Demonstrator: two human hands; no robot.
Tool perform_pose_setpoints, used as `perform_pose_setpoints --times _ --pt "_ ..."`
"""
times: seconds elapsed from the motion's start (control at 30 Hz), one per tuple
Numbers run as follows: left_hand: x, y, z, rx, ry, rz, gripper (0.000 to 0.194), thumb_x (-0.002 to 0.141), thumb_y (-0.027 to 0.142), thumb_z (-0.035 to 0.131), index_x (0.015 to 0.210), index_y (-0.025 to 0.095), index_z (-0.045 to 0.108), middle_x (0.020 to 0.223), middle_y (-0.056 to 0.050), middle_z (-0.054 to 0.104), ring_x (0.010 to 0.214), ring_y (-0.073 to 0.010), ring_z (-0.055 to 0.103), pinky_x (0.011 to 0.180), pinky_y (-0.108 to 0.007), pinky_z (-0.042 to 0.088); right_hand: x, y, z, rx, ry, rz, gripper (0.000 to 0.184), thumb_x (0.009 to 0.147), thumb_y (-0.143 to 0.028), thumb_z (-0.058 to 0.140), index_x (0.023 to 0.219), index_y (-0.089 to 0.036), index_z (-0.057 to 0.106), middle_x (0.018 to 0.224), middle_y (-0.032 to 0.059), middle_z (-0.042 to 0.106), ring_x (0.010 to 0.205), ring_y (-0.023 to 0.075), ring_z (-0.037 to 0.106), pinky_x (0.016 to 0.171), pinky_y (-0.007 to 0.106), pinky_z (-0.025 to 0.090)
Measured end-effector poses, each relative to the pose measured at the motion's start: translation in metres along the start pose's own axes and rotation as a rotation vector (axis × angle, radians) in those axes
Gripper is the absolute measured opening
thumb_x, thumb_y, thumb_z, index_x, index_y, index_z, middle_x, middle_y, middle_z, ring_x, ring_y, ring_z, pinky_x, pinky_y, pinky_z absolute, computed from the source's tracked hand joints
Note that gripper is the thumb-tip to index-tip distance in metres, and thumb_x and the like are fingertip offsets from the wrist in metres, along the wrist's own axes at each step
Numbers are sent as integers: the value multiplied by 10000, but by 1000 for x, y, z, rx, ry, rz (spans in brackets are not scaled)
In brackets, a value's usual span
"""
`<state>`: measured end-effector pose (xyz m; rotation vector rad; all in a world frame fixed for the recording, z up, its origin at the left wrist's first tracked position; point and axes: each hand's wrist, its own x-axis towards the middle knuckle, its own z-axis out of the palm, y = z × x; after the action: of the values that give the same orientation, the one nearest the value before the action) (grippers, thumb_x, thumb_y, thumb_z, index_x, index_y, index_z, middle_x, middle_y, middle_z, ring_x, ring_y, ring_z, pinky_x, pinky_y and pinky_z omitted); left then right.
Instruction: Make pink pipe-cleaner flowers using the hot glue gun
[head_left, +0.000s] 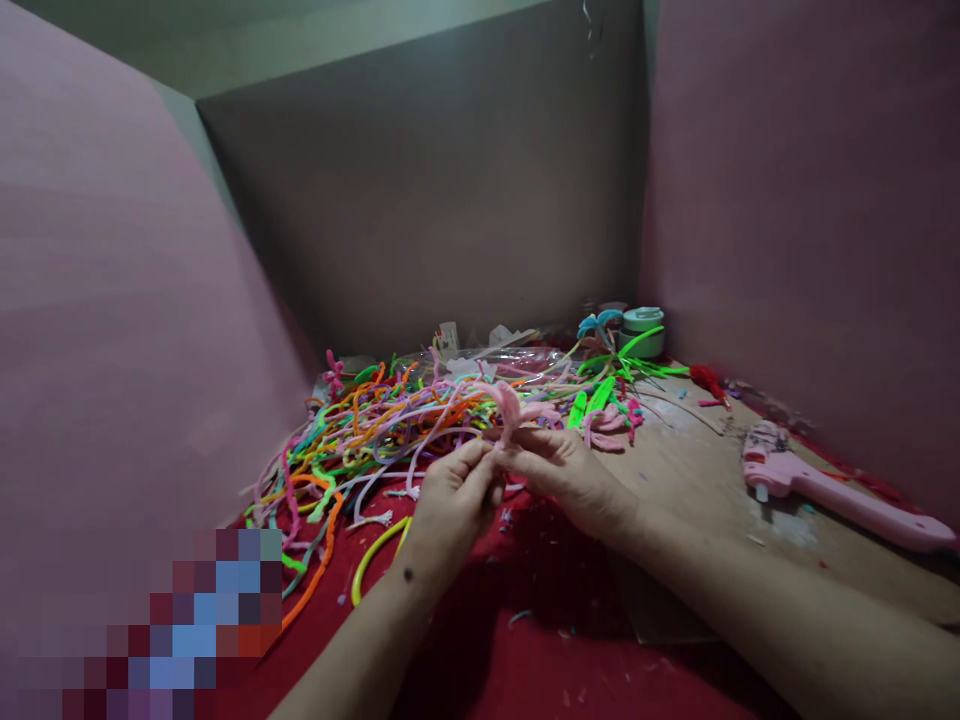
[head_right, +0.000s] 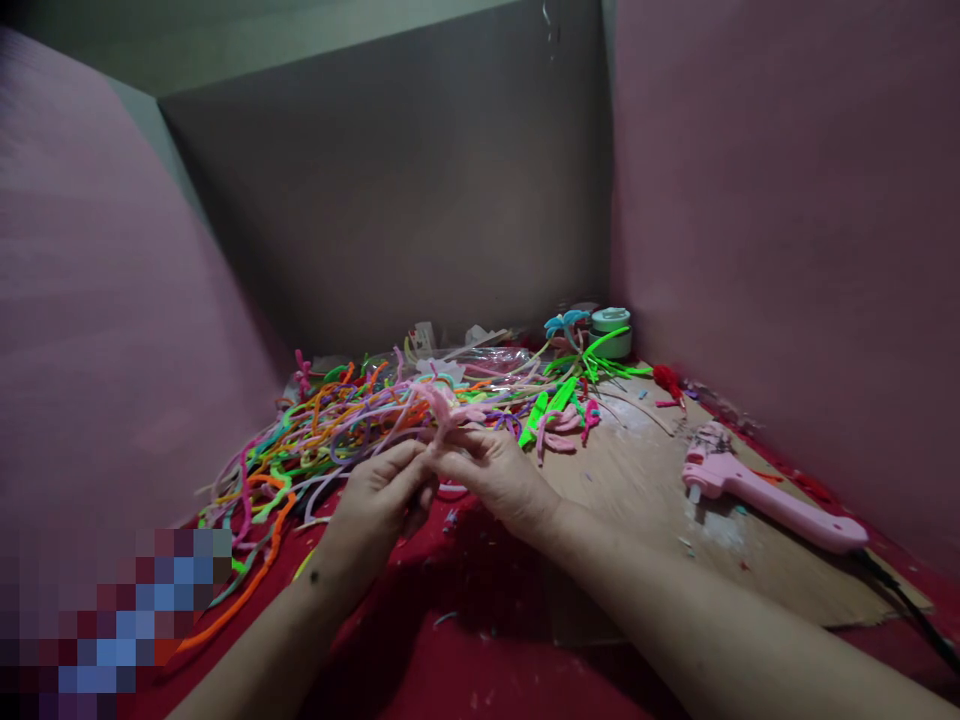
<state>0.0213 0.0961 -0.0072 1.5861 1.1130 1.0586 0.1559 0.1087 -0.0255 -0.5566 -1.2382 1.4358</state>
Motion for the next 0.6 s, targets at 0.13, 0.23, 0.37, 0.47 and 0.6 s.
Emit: perform_pose_setpoints --times 0.13,0.23,0.37,0.47,0.6 --pt "1 5 -3 -390 -170 -154 215 824 359 516 728 166 504 460 84 380 309 -20 222 333 -154 182 1 -3 -2 3 -29 29 189 728 -332 643 697 -145 640 575 -36 513 500 58 352 479 210 276" --pt "1 3 -5 -581 -264 -217 185 849 315 488 749 160 508 460 96 358 298 -3 141 316 -141 184 2 0 -7 55 -38 64 192 706 -326 667 729 -136 648 630 -20 538 516 56 370 463 200 259" --pt "-2 1 -7 -736 -393 -283 174 857 271 473 734 152 506 442 112 299 292 0 69 284 -129 184 3 6 -12 188 -130 142 178 696 -321 681 710 -146 652 661 -1 574 538 66 431 490 203 321" --pt "-2 3 -6 -741 -440 -296 166 846 284 486 738 159 506 440 119 272 290 -2 49 274 -131 184 4 8 -11 248 -163 138 152 718 -305 667 699 -154 658 645 -2 584 582 78 492 551 206 373" --pt "-3 5 -3 -378 -281 -188 224 849 367 464 750 172 512 452 92 357 289 -23 178 306 -155 220 3 6 -9 230 -84 92 147 709 -288 679 768 -154 686 622 -13 572 542 64 463 504 188 335"
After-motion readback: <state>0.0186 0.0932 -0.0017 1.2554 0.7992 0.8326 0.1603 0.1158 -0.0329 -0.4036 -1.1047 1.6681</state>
